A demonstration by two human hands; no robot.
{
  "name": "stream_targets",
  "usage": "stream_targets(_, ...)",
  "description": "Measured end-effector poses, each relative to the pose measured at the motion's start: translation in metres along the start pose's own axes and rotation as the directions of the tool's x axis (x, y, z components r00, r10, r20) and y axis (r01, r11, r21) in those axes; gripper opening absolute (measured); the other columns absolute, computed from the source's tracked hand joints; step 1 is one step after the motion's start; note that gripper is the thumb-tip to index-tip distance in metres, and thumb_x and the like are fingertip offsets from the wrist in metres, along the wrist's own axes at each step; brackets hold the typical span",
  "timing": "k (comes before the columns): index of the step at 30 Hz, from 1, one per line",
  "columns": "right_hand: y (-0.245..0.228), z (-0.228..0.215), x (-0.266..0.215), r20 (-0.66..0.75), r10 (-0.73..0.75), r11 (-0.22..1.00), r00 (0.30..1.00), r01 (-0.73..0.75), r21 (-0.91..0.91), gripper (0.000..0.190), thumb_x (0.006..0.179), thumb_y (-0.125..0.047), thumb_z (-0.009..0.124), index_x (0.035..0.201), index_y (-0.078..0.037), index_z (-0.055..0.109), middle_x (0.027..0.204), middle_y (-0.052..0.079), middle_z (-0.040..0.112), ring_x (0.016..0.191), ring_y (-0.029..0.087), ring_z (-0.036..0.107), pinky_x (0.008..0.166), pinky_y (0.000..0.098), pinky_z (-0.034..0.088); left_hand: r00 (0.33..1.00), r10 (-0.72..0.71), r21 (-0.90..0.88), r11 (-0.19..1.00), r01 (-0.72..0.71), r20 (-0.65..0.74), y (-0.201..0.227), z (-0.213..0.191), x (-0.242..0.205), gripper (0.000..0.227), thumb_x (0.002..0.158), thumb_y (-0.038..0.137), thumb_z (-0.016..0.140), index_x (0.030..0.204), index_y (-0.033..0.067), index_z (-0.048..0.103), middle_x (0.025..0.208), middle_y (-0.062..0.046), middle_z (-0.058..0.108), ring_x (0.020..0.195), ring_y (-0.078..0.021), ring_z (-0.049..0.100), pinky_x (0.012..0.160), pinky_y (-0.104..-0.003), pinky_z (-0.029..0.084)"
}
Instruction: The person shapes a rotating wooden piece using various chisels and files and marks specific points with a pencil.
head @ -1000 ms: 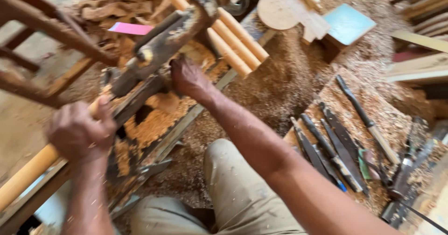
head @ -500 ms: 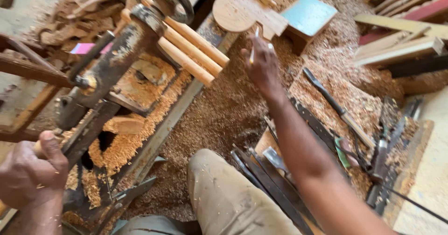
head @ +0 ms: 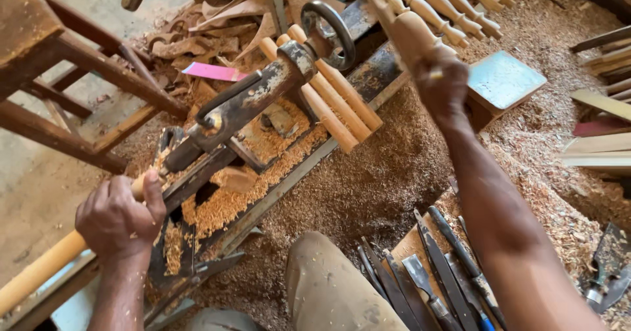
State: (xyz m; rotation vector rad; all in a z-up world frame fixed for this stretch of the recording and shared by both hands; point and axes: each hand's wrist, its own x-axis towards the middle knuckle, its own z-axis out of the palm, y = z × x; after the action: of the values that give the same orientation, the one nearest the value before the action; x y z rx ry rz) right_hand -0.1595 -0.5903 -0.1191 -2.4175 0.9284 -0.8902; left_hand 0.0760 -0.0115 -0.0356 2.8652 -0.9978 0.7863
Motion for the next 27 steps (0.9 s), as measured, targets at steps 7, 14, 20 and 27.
stream_targets(7, -0.083, -0.096, -0.079, 0.05, 0.103, 0.91, 0.993, -0.114, 0.399, 0.02, 0.103, -0.021, 0.071, 0.094, -0.003, 0.073, 0.089, 0.013, 0.075, 0.079, 0.02, 0.076, 0.071, 0.0372, 0.065, 0.999, -0.033, -0.108, 0.993, 0.036, 0.025, 0.003, 0.007, 0.007, 0.059, 0.113, 0.055, 0.05, 0.079, 0.0082, 0.065, 0.069, -0.013, 0.064, 0.059, -0.0273, 0.062, 0.058, -0.043, 0.051)
stream_targets(14, -0.176, -0.154, -0.145, -0.158, -0.236, 0.918, 0.959, 0.273, 0.289, 0.016, 0.1, -0.014, 0.068, 0.105, 0.0, 0.074, 0.1, 0.016, 0.076, 0.092, 0.027, 0.076, 0.077, 0.0394, 0.062, 0.945, -0.048, -0.441, 0.891, -0.106, -0.323, 0.041, -0.003, 0.016, 0.032, 0.111, 0.031, 0.058, 0.088, 0.0105, 0.067, 0.085, -0.014, 0.06, 0.086, -0.0372, 0.061, 0.077, -0.053, 0.048)
stream_targets(20, -0.262, -0.16, -0.206, -0.169, -0.674, 0.684, 0.719, 0.694, 0.226, 0.021, 0.098, -0.008, 0.066, 0.114, 0.002, 0.075, 0.109, 0.02, 0.076, 0.103, 0.033, 0.075, 0.082, 0.0414, 0.059, 0.947, -0.018, -0.929, -0.201, 0.31, 0.32, 0.122, -0.074, -0.086, 0.073, 0.082, 0.05, 0.081, 0.135, 0.006, 0.058, 0.127, -0.01, 0.064, 0.118, -0.0221, 0.063, 0.105, -0.038, 0.052)
stream_targets(27, -0.367, -0.074, -0.223, -0.145, -0.888, 0.337, 0.437, 0.831, 0.443, 0.026, 0.091, -0.001, 0.069, 0.117, 0.0, 0.074, 0.116, 0.021, 0.074, 0.115, 0.039, 0.073, 0.096, 0.0473, 0.061, 0.64, -0.288, -0.536, -0.812, 0.231, 0.712, 0.08, -0.127, -0.107, 0.063, 0.084, 0.039, 0.084, 0.122, -0.0051, 0.062, 0.115, -0.02, 0.071, 0.108, -0.0299, 0.067, 0.099, -0.046, 0.051)
